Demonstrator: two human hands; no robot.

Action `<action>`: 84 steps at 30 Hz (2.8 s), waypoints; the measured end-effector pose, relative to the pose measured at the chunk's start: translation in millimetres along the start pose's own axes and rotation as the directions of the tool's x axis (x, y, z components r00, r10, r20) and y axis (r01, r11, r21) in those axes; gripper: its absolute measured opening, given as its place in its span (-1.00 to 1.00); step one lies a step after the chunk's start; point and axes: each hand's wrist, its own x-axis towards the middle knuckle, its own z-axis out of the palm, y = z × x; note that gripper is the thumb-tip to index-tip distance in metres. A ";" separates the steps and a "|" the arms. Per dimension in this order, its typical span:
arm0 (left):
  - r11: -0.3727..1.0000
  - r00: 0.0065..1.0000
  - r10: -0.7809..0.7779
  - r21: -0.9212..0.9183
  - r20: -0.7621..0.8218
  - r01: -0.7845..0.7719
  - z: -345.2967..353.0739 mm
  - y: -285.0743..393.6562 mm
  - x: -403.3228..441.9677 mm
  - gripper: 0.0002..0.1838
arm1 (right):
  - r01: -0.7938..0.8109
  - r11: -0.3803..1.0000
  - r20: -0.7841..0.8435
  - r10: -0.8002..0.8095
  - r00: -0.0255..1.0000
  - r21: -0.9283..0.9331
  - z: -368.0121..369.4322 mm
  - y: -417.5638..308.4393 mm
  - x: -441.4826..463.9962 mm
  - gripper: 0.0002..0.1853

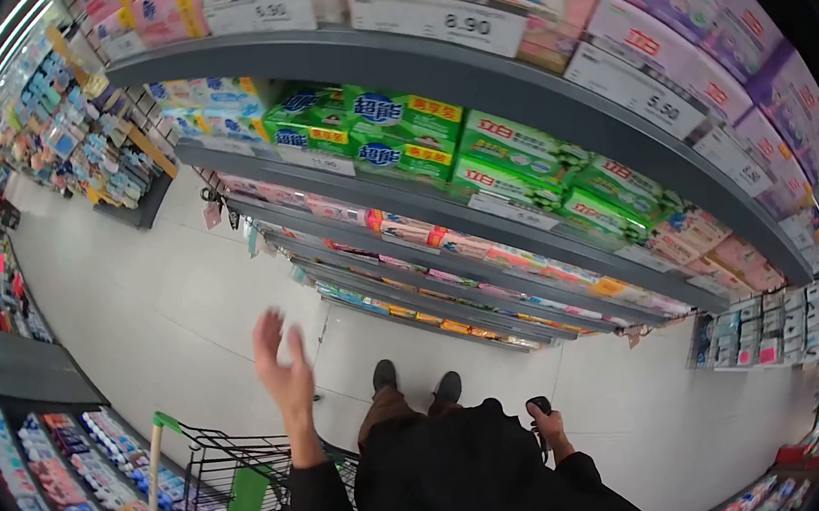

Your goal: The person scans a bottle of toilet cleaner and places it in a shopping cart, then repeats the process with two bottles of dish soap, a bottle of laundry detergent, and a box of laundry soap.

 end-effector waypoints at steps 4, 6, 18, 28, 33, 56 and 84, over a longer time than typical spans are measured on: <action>0.826 0.818 0.555 0.017 0.153 -0.564 63.9 116.9 88.1 -0.50 | -0.015 0.991 -0.075 0.025 0.997 0.133 11.4 5.9 -17.3 -0.35; 0.773 0.757 0.626 -0.019 0.186 -0.634 85.3 160.1 121.6 -0.44 | 0.009 0.992 -0.114 0.005 0.993 0.125 19.1 14.8 -27.0 -0.33; 0.851 0.627 0.517 -0.273 0.583 -0.448 114.1 180.5 194.5 -0.11 | -0.100 0.986 -0.154 0.121 0.981 0.133 71.5 56.5 -57.8 -0.26; 0.794 0.677 0.561 -0.543 0.477 -0.276 106.2 166.5 177.4 -0.03 | -0.120 0.985 -0.205 0.144 0.968 0.127 76.9 65.5 -60.7 -0.27; 0.794 0.711 0.529 -0.567 0.463 -0.222 102.5 159.7 170.9 -0.04 | -0.110 0.988 -0.229 0.132 0.964 0.105 71.1 66.0 -48.7 -0.27; -0.508 0.193 -0.110 -0.222 0.975 0.832 30.4 -66.1 -82.7 -0.25 | 0.285 0.918 0.476 -0.388 0.789 0.277 3.5 -200.5 -171.9 -0.56; 0.667 0.290 -0.467 0.118 0.836 0.736 47.9 -32.7 -87.5 -0.36 | 0.176 0.699 0.323 -0.519 0.791 0.693 46.2 -206.0 -162.8 -0.32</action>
